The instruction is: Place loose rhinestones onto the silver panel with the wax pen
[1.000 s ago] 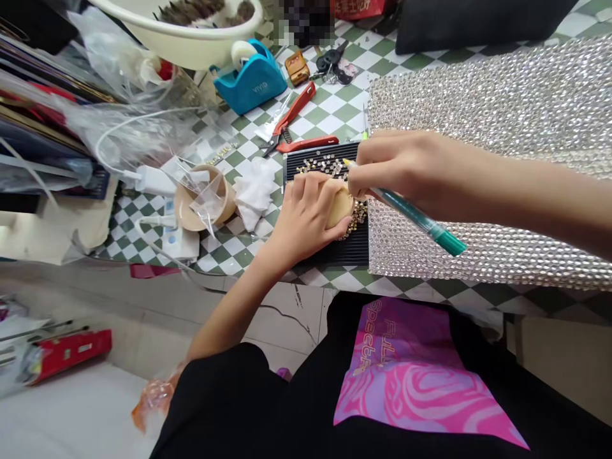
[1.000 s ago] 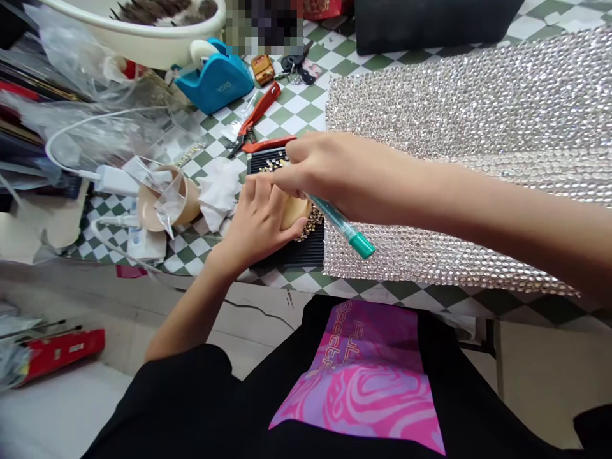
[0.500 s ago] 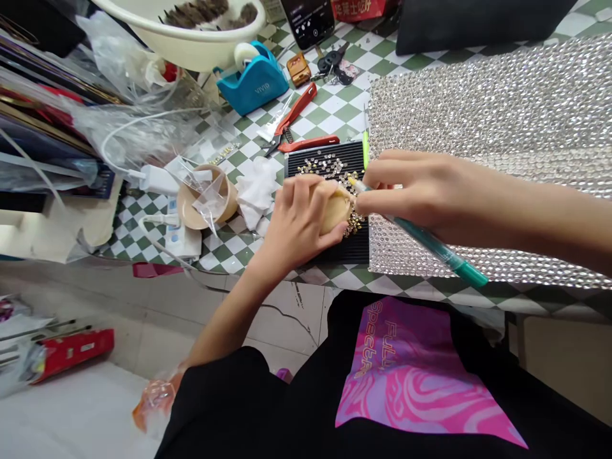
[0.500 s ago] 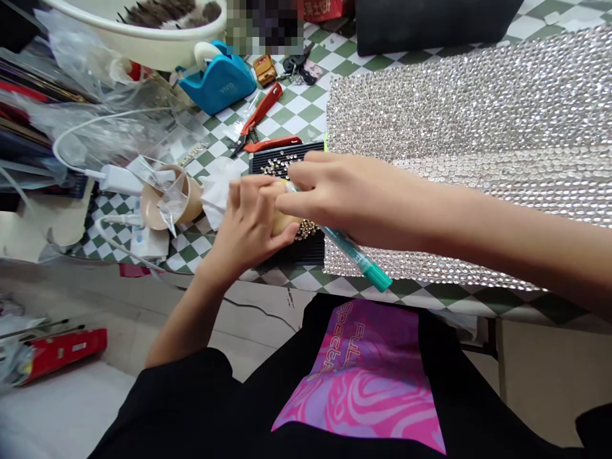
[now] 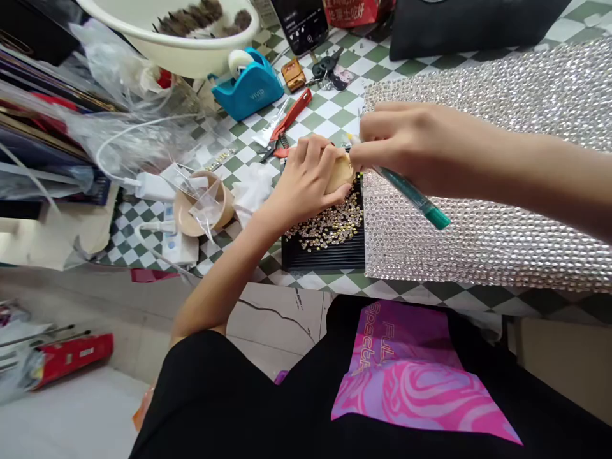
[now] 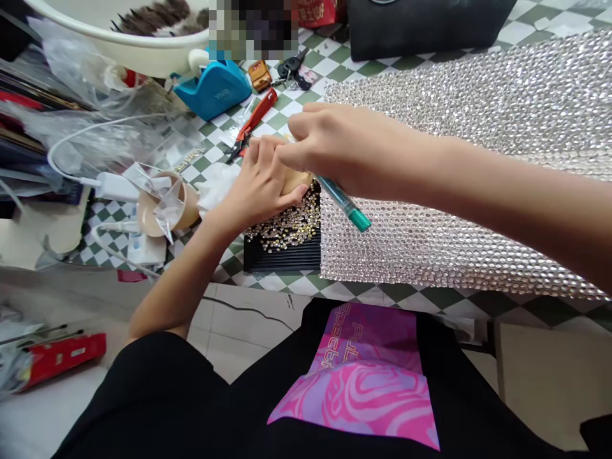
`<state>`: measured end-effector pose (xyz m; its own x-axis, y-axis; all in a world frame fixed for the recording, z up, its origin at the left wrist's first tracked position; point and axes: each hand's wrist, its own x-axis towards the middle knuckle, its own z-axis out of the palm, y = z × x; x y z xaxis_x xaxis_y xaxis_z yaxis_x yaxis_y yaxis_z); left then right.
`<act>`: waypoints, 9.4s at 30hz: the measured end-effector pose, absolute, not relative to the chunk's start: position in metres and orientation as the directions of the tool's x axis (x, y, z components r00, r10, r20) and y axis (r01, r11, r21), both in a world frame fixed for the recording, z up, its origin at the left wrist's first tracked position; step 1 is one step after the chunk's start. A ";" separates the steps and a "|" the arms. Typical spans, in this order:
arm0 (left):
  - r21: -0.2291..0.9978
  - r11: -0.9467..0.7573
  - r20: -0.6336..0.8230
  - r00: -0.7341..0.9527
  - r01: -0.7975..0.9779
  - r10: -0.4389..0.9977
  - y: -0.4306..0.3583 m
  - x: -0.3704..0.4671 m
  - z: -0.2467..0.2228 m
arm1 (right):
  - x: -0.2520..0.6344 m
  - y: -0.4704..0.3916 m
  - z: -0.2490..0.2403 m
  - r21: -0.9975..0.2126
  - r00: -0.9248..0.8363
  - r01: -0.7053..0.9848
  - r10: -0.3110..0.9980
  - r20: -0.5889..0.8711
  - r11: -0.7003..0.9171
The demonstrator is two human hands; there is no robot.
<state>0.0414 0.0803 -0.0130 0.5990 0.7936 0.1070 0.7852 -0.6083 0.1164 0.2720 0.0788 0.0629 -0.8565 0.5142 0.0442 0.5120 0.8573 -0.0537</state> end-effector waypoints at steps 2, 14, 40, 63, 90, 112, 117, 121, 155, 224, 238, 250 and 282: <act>0.131 -0.591 0.116 0.580 0.796 0.807 0.085 0.034 -0.002 | 0.268 0.082 0.068 -0.065 -0.852 0.521 0.524 0.026 0.851; 0.170 -0.532 0.157 0.510 0.830 0.846 0.096 0.000 -0.016 | 0.242 0.106 0.061 -0.219 -0.866 0.451 0.484 0.128 0.865; 0.214 -0.061 0.323 -0.011 0.975 0.946 0.119 0.013 0.014 | 0.257 0.079 0.038 -0.873 -0.593 0.278 0.786 0.171 0.400; 0.307 -0.143 0.351 0.028 0.941 0.936 0.116 -0.005 0.005 | 0.241 0.080 0.031 -0.782 -0.615 0.354 0.758 0.218 0.513; 0.084 -0.214 0.574 0.128 0.973 0.809 0.143 -0.031 -0.031 | 0.328 0.063 0.025 -0.661 -0.294 0.538 0.851 0.434 0.523; 0.065 -0.343 0.527 0.260 0.937 0.809 0.138 -0.029 -0.022 | 0.300 0.067 0.034 -0.737 -0.491 0.381 0.798 0.350 0.558; 0.177 -0.691 0.467 0.558 0.701 0.686 0.117 -0.007 0.000 | 0.280 0.071 0.031 -0.704 -0.560 0.406 0.767 0.312 0.582; 0.251 -0.785 0.404 0.676 0.566 0.616 0.113 0.003 -0.003 | 0.273 0.075 0.026 -0.694 -0.576 0.396 0.751 0.323 0.602; 0.267 -0.960 0.043 0.994 0.082 0.097 0.016 0.138 0.001 | 0.339 0.050 0.018 -0.766 -0.243 0.388 0.859 0.451 0.512; 0.299 -0.951 0.137 0.984 0.072 0.117 0.007 0.138 -0.018 | 0.273 0.081 0.013 -0.616 -0.517 0.445 0.748 0.416 0.650; 0.303 -0.949 0.143 0.981 0.083 0.131 0.005 0.138 -0.022 | 0.277 0.082 0.020 -0.607 -0.523 0.443 0.740 0.423 0.660; 0.270 -0.958 0.046 0.993 0.095 0.111 0.007 0.139 -0.015 | 0.270 0.091 0.033 -0.544 -0.608 0.451 0.690 0.393 0.708; 0.255 -0.964 0.099 0.989 0.078 0.106 0.006 0.138 -0.019 | 0.254 0.102 0.028 -0.560 -0.654 0.465 0.692 0.306 0.686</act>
